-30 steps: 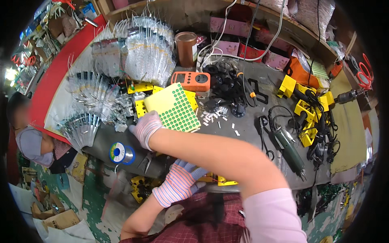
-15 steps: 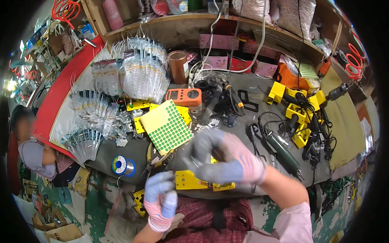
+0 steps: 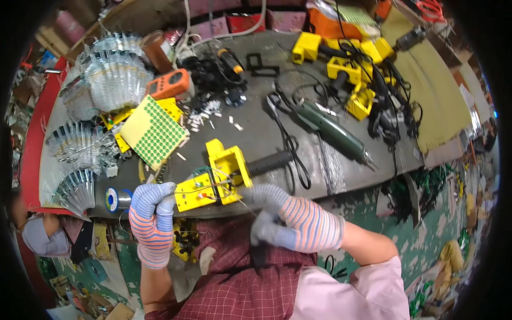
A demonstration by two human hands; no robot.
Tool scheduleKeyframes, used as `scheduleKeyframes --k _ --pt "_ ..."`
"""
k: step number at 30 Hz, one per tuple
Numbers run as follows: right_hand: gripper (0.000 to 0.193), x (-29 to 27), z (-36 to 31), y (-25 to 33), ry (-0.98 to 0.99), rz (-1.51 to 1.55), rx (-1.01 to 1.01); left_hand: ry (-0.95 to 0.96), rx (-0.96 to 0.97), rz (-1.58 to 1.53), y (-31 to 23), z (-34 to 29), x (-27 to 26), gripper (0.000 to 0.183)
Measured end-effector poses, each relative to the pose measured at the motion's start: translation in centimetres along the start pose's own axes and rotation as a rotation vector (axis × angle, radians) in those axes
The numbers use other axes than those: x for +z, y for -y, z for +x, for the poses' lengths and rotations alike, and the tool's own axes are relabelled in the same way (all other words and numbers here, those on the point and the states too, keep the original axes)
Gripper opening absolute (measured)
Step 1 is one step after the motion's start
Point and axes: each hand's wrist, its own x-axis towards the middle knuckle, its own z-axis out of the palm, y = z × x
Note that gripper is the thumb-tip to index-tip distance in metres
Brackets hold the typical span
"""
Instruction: Soldering and assembling wires into a yellow plastic electronic housing.
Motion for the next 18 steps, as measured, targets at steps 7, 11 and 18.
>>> scheduleKeyframes --k 7,11,18 --pt "0.033 -0.7 -2.4 -2.4 -0.151 -0.603 -0.200 0.429 0.191 0.061 1.1 -0.5 -1.6 0.018" --pt "0.030 -1.3 -4.2 -4.3 -0.047 -0.630 -0.273 0.639 0.139 -0.003 0.9 -2.1 0.2 0.014" --pt "0.025 -4.0 -9.2 -2.3 -0.487 -0.295 0.163 0.246 -0.187 -0.008 4.2 -5.2 1.7 0.052"
